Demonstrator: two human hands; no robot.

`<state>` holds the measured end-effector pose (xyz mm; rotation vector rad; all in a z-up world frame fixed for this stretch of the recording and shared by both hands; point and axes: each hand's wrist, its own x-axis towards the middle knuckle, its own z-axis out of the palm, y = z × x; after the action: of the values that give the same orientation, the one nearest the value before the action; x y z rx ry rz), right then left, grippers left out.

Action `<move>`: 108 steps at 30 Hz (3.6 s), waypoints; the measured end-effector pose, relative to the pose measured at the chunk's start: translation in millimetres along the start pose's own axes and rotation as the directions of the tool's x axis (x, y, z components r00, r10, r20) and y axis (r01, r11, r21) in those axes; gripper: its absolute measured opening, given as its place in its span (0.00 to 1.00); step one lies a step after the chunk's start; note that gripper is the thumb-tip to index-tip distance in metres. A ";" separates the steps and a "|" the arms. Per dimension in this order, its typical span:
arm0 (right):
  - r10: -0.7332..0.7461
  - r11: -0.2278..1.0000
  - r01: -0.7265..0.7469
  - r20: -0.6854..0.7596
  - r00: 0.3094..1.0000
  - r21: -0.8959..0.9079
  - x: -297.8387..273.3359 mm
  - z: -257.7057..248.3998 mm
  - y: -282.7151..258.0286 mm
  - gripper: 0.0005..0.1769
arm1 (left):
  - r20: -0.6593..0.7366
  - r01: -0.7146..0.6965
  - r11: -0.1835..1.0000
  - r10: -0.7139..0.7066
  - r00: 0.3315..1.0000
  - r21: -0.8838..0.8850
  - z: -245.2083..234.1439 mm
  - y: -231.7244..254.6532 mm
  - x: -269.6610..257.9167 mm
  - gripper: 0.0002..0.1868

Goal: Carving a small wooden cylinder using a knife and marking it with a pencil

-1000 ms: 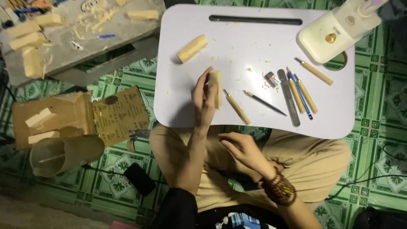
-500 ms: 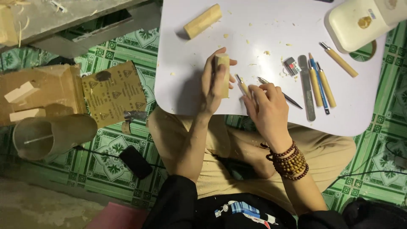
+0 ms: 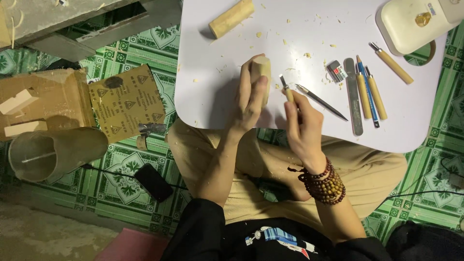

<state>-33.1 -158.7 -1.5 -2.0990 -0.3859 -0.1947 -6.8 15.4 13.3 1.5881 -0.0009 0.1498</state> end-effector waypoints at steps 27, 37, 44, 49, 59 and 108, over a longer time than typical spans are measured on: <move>0.279 0.931 -0.300 0.124 0.952 0.206 -4.5 -34.1 -41.4 0.15 | 0.241 -0.180 0.827 0.056 0.969 0.532 -35.1 16.0 -9.5 0.47; 0.021 0.949 -0.049 0.093 0.995 0.311 10.4 -75.5 -12.0 0.14 | 0.519 -0.371 0.530 -0.158 0.840 0.763 -30.0 70.7 7.0 0.15; 0.060 0.532 -0.012 -0.024 0.998 0.847 26.1 -40.3 33.8 0.06 | 0.541 -0.479 0.349 -0.103 0.835 0.805 -9.7 68.0 17.1 0.14; 0.267 0.304 -0.142 0.059 0.962 0.942 48.3 -34.5 -1.8 0.31 | 0.495 -0.497 0.325 0.093 0.864 0.805 6.0 60.5 12.3 0.16; 0.324 0.206 0.032 -0.099 0.941 0.978 44.3 17.2 -4.9 0.23 | 0.425 -0.468 0.388 0.198 0.883 0.794 12.7 46.8 9.9 0.14; 0.288 0.283 0.143 -0.227 0.930 0.948 33.7 2.4 -18.2 0.26 | 0.595 -0.518 0.362 -0.140 0.792 0.775 13.6 69.2 38.6 0.20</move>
<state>-7.9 -141.2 21.5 -0.7773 -0.0915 -0.2077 26.2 3.8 85.6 2.7604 -0.7509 -0.2168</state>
